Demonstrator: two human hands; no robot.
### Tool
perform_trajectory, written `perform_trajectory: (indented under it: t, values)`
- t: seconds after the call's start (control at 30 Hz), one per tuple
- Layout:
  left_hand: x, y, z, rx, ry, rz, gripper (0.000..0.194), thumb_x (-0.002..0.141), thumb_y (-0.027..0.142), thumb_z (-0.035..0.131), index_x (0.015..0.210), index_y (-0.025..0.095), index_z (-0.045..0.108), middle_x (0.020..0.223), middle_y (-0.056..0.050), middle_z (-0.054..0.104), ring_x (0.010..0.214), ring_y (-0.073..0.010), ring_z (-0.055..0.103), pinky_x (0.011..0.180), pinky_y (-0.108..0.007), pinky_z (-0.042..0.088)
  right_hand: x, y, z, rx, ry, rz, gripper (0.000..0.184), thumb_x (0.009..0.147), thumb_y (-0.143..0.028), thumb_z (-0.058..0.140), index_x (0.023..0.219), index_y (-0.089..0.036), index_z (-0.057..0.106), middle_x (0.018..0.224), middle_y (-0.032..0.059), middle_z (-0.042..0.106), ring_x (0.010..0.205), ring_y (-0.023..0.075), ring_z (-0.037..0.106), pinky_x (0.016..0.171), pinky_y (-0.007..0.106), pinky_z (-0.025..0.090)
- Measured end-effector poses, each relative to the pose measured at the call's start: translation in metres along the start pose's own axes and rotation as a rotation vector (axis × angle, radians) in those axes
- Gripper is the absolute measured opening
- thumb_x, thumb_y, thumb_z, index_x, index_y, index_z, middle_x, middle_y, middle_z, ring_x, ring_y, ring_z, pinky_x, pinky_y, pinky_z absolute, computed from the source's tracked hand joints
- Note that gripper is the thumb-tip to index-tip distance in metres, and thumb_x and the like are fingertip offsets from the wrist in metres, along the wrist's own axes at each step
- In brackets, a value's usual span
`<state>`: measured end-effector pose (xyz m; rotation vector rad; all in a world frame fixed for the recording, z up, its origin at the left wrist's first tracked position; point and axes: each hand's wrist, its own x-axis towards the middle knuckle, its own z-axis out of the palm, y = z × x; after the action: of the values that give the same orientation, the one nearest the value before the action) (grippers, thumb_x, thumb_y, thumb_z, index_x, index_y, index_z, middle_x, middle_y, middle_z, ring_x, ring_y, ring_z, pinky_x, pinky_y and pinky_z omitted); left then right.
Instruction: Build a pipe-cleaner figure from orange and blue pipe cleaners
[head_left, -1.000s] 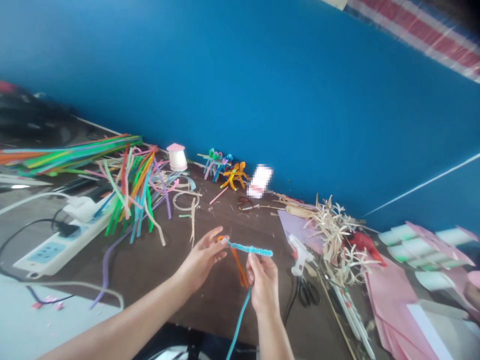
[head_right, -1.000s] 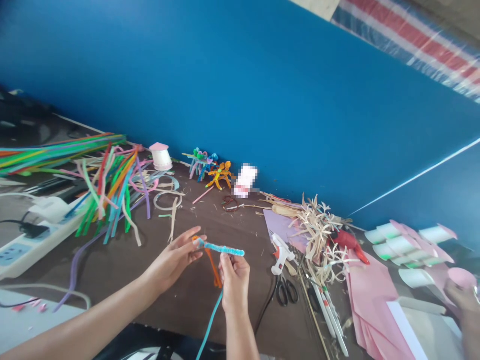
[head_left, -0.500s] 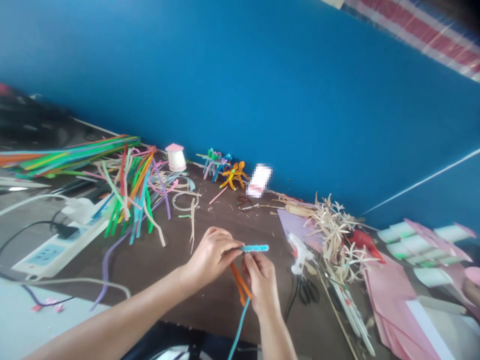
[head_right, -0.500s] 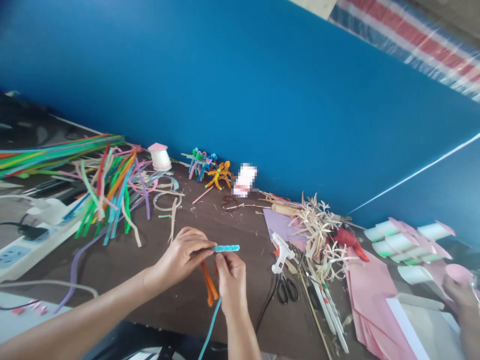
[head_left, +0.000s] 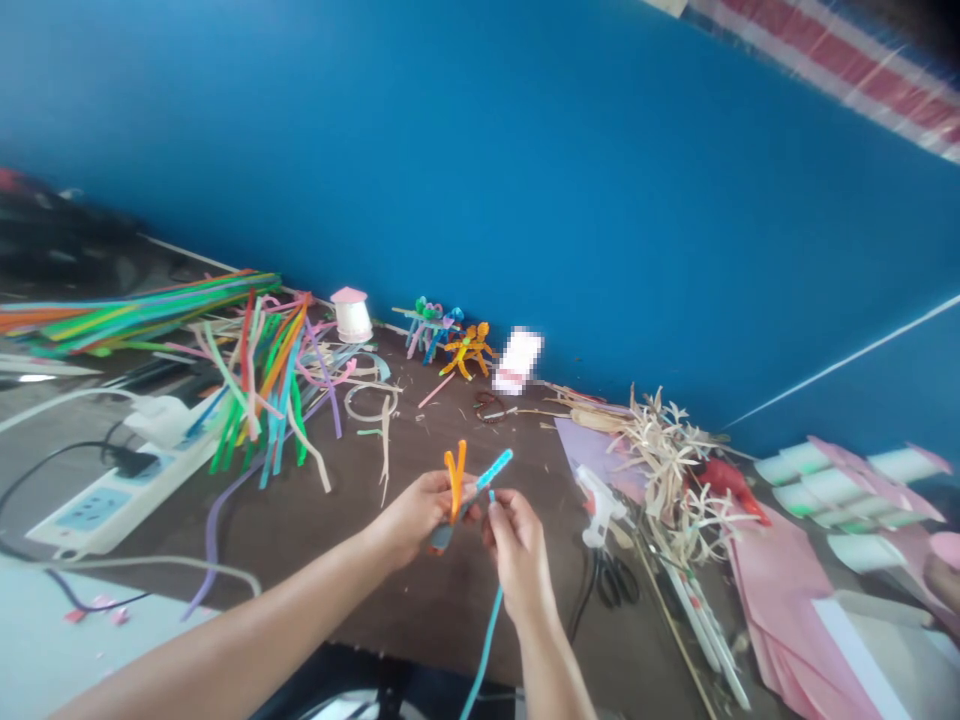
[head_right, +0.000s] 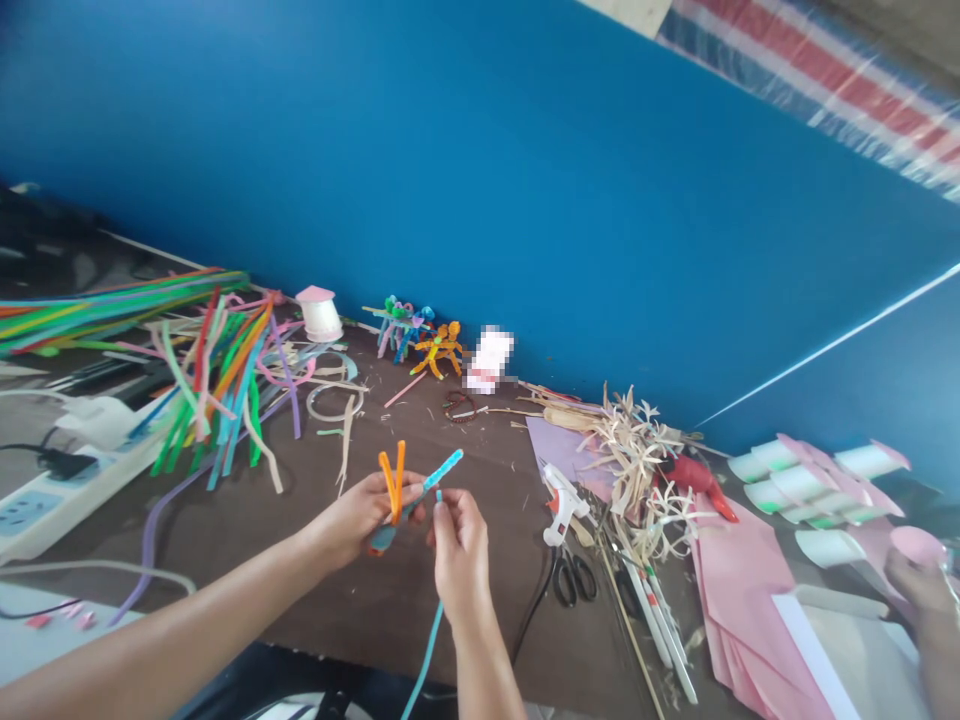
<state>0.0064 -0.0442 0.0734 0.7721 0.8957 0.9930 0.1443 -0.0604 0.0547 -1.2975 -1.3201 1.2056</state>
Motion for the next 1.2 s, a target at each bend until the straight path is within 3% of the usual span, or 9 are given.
perform_trajectory:
  t: [0.13, 0.37, 0.83, 1.2]
  values:
    - [0.002, -0.004, -0.002, -0.137, -0.039, -0.046, 0.023, 0.068, 0.03, 0.065, 0.082, 0.012, 0.066, 0.058, -0.003, 0.059, 0.052, -0.0092, 0.051, 0.049, -0.018, 0.036, 0.002, 0.002, -0.002, 0.017, 0.012, 0.0, 0.02, 0.079, -0.038, 0.05, 0.073, -0.019, 0.052, 0.049, -0.0054, 0.047, 0.043, 0.0074, 0.039, 0.039, 0.016, 0.026]
    - [0.001, -0.005, -0.003, -0.127, -0.129, -0.004, 0.021, 0.068, 0.029, 0.065, 0.08, 0.011, 0.067, 0.06, -0.003, 0.06, 0.053, -0.0084, 0.052, 0.048, -0.017, 0.034, 0.006, -0.004, -0.001, 0.045, -0.012, -0.025, 0.018, 0.075, -0.034, 0.056, 0.07, -0.017, 0.053, 0.057, -0.0019, 0.057, 0.047, 0.0084, 0.047, 0.043, 0.018, 0.033]
    - [0.003, -0.013, -0.006, -0.009, -0.05, 0.064, 0.026, 0.063, 0.03, 0.068, 0.08, 0.01, 0.067, 0.061, -0.003, 0.061, 0.054, -0.008, 0.049, 0.052, -0.018, 0.036, 0.004, -0.013, 0.0, -0.099, 0.01, -0.075, 0.02, 0.076, -0.034, 0.054, 0.07, -0.015, 0.056, 0.056, -0.0011, 0.056, 0.051, 0.0114, 0.052, 0.05, 0.021, 0.04]
    - [0.0, -0.01, -0.003, 0.021, -0.067, 0.055, 0.03, 0.065, 0.032, 0.067, 0.085, 0.01, 0.068, 0.061, -0.003, 0.062, 0.057, -0.009, 0.05, 0.055, -0.02, 0.037, 0.004, 0.002, 0.0, 0.059, 0.017, -0.042, 0.017, 0.073, -0.033, 0.056, 0.074, -0.016, 0.056, 0.051, -0.0041, 0.051, 0.041, 0.008, 0.043, 0.038, 0.018, 0.032]
